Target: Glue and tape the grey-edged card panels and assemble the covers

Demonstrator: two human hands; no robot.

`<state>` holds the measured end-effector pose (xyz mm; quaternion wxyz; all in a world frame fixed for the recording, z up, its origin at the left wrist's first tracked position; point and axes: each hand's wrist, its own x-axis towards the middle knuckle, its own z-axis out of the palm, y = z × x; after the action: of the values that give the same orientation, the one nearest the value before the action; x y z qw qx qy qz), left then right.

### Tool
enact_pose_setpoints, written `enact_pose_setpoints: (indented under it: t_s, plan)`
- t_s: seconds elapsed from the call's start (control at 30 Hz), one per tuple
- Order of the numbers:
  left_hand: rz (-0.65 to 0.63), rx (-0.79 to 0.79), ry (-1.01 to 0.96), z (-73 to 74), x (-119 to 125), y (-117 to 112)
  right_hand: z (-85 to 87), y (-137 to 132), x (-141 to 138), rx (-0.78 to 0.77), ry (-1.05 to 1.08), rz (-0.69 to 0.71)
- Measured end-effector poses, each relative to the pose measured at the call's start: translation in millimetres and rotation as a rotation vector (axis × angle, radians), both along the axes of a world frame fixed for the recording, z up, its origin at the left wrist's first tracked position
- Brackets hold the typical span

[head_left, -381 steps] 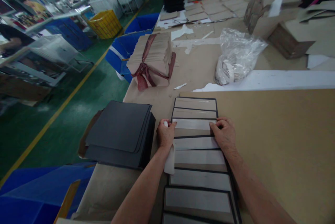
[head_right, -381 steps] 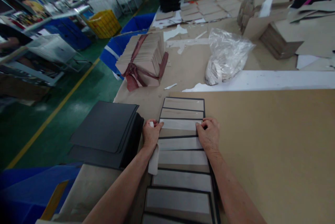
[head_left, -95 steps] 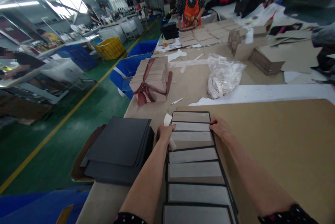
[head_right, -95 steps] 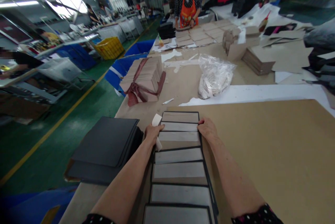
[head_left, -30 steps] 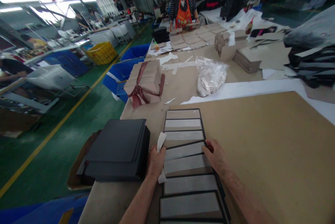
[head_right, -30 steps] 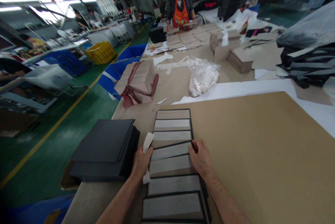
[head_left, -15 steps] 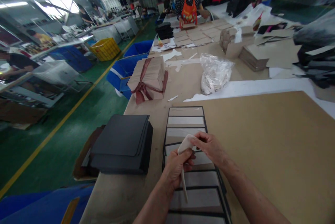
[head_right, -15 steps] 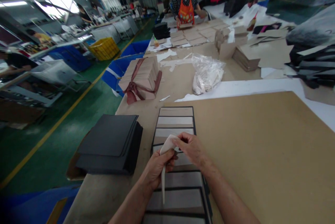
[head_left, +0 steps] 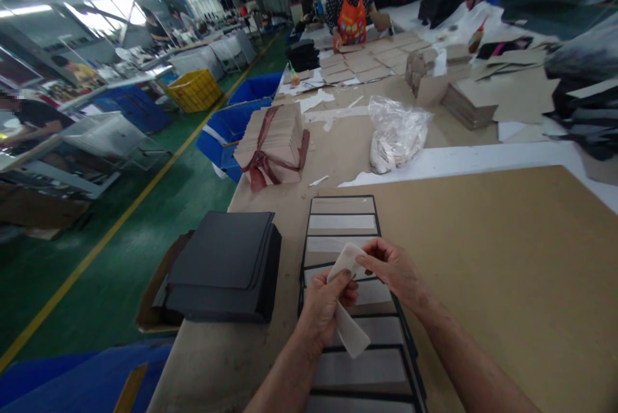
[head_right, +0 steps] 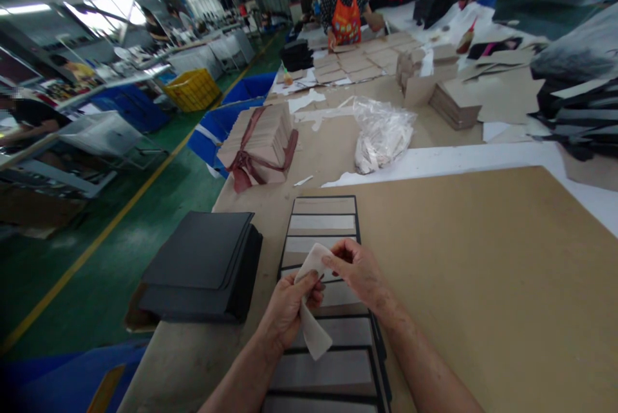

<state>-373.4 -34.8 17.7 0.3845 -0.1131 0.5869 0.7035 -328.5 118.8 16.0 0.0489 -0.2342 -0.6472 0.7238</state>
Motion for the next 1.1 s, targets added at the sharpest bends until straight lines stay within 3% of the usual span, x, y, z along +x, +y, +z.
enact_pose_setpoints:
  t_s: [0.17,0.4,0.57,0.73,0.9,1.0,1.1]
  plan:
    - [0.106,-0.009,-0.026,-0.8,1,6,-7.8,3,6,0.102,-0.001,0.006]
    - [0.19,-0.052,-0.002,6.1,-3,9,-5.6,5,7,0.185,-0.037,0.063]
    - [0.233,-0.085,0.01,5.1,-8,5,-9.0,8,6,0.216,-0.004,0.02]
    - [0.091,-0.062,-0.015,3.1,-5,3,-3.8,9,1,0.245,0.019,0.039]
    - [-0.149,0.046,-0.108,1.3,0,1,-1.2,3,-3,0.104,0.039,0.005]
    - [-0.19,0.076,-0.137,-0.7,3,2,-2.3,-2,-2,0.032,0.023,-0.037]
    - [-0.14,0.041,-0.1,-1.2,4,5,-1.1,1,2,-0.041,0.014,-0.033]
